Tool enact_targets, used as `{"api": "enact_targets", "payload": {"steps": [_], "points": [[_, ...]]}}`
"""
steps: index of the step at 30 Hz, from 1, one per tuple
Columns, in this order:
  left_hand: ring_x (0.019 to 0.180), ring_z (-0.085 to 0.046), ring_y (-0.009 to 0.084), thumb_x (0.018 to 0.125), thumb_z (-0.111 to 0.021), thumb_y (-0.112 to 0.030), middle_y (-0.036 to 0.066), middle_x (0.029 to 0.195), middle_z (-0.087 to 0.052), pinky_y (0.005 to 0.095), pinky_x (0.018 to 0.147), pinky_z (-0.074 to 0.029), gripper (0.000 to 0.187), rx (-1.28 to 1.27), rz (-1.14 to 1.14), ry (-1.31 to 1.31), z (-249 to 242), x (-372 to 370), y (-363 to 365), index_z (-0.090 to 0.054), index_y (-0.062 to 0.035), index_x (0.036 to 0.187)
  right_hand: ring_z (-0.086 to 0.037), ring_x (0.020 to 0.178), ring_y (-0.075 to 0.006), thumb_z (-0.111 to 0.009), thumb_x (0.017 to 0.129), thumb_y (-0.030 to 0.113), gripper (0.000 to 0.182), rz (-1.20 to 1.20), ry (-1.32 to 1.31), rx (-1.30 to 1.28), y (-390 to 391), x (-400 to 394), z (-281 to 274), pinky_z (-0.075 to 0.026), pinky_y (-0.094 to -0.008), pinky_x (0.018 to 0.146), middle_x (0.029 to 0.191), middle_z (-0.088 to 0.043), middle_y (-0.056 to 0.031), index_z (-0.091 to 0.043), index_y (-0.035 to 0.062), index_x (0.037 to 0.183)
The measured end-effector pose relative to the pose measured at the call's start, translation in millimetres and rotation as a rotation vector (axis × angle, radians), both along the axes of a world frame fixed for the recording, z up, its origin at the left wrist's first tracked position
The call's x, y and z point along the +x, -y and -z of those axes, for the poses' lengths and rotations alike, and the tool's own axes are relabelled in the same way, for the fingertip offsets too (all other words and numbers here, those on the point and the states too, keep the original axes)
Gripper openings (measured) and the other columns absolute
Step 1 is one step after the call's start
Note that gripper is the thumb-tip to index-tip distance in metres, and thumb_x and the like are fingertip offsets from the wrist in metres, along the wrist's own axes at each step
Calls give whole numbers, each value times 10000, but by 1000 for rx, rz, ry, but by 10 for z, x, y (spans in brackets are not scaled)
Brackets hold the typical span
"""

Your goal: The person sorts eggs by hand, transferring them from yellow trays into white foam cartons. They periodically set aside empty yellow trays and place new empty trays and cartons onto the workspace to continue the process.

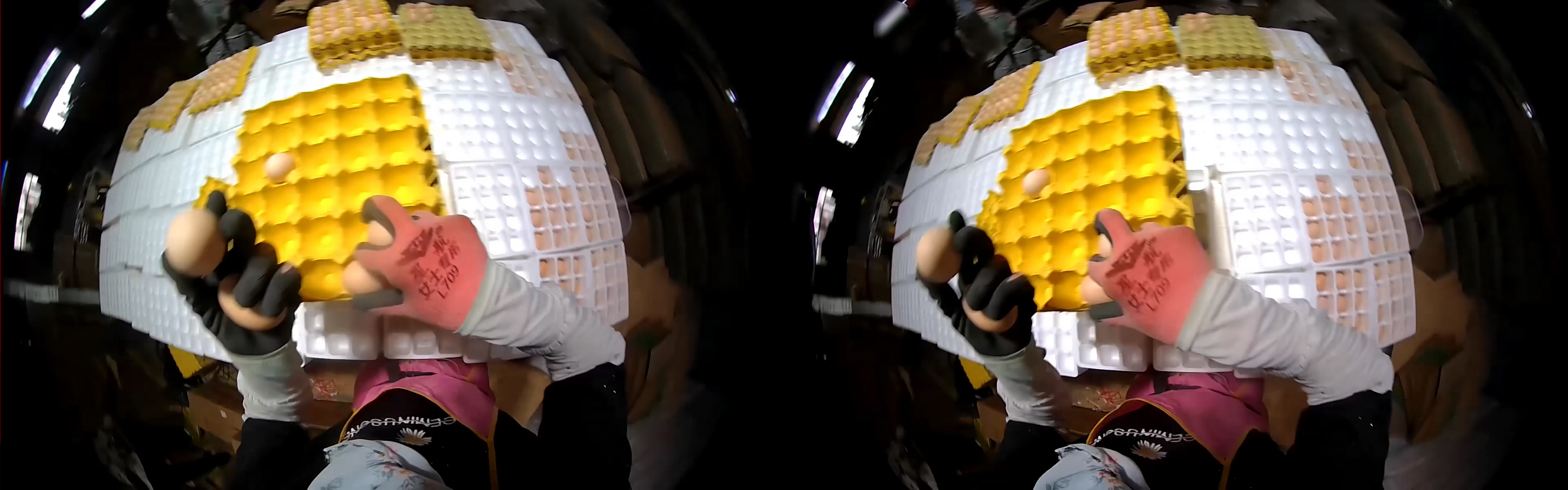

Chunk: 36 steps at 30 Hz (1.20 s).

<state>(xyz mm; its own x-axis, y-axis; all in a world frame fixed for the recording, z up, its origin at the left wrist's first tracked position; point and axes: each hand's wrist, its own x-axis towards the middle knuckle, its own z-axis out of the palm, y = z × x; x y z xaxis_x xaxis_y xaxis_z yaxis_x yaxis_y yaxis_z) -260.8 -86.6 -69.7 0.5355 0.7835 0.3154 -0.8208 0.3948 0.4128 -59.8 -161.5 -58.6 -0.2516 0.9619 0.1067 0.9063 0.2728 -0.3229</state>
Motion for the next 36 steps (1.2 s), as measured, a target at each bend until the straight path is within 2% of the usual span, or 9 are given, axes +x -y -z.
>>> {"api": "enact_targets", "payload": {"steps": [5, 7, 11, 15, 17, 25, 29, 33, 36], "points": [[635, -462, 89, 861, -480, -218, 107, 1211, -500, 237, 558, -365, 527, 70, 216, -119, 68, 879, 550, -342, -74, 1349, -605, 691, -237, -471, 815, 605, 679, -321, -2382, -230, 391, 1013, 645, -499, -359, 554, 1139, -556, -160, -566, 10, 1127], [657, -519, 108, 818, -504, -109, 132, 1121, -539, 242, 596, -416, 490, -11, 103, -351, 88, 1408, 963, -410, -55, 1296, -507, 524, -206, -411, 828, 624, 654, -135, -2803, -43, 529, 1552, 1100, -417, -316, 393, 1187, -529, -203, -565, 76, 1150], [718, -559, 117, 728, -595, 20, 117, 1041, -582, 255, 652, -466, 529, 53, 23, -840, 705, 2576, 1014, -490, -22, 1244, -594, 625, -171, -495, 873, 472, 502, 956, -1806, 262, 727, 3018, 2160, -493, -267, 505, 974, -605, -96, -558, 25, 1093], [800, -608, 199, 703, -719, -178, 90, 1113, -579, 312, 755, -482, 552, 658, -230, -1383, 1995, 3864, 678, -526, -71, 1209, -575, 992, -242, -674, 734, 433, 533, 1135, 43, -16, 716, 3908, 2601, -487, -350, 801, 1263, -449, -133, -538, 213, 1199], [976, -584, 264, 742, -668, -275, 72, 1170, -534, 356, 814, -472, 535, 982, -288, -1634, 2367, 4266, 527, -504, -115, 1226, -578, 988, -242, -680, 712, 478, 581, 977, 298, -324, 610, 4150, 2776, -492, -354, 773, 1344, -350, -129, -505, 278, 1228], [959, -580, 302, 783, -625, -135, 123, 1190, -517, 358, 784, -485, 425, 1024, -569, -1335, 2826, 5019, -160, -523, -68, 1190, -614, 916, -259, -586, 804, 284, 562, 760, 195, -173, -93, 4604, 2982, -503, -378, 742, 1252, -495, -60, -393, 303, 1332], [1130, -409, 358, 731, -592, -106, 144, 1223, -471, 501, 992, -287, 485, 1313, -669, -1484, 3189, 5224, -302, -499, -65, 1205, -612, 898, -272, -596, 796, 253, 601, 820, -206, 69, -322, 4499, 2740, -499, -387, 733, 1169, -546, -52, -369, 214, 1352], [1163, -337, 462, 712, -614, -139, 265, 1247, -385, 523, 995, -288, 546, 987, -820, -1292, 2527, 4737, 285, -452, 16, 1210, -467, 1079, -329, -609, 773, 199, 604, 643, 186, 80, -613, 4265, 3172, -404, -392, 870, 1179, -510, -136, -400, 144, 1337], [1126, -421, 393, 756, -633, -191, 226, 1204, -444, 483, 940, -360, 477, 1105, -480, -1032, 1949, 3870, 846, -492, 10, 1165, -450, 1073, -344, -572, 822, 155, 545, 706, -140, 472, -648, 4086, 3113, -357, -438, 933, 1214, -494, -159, -416, 103, 1341]]}}
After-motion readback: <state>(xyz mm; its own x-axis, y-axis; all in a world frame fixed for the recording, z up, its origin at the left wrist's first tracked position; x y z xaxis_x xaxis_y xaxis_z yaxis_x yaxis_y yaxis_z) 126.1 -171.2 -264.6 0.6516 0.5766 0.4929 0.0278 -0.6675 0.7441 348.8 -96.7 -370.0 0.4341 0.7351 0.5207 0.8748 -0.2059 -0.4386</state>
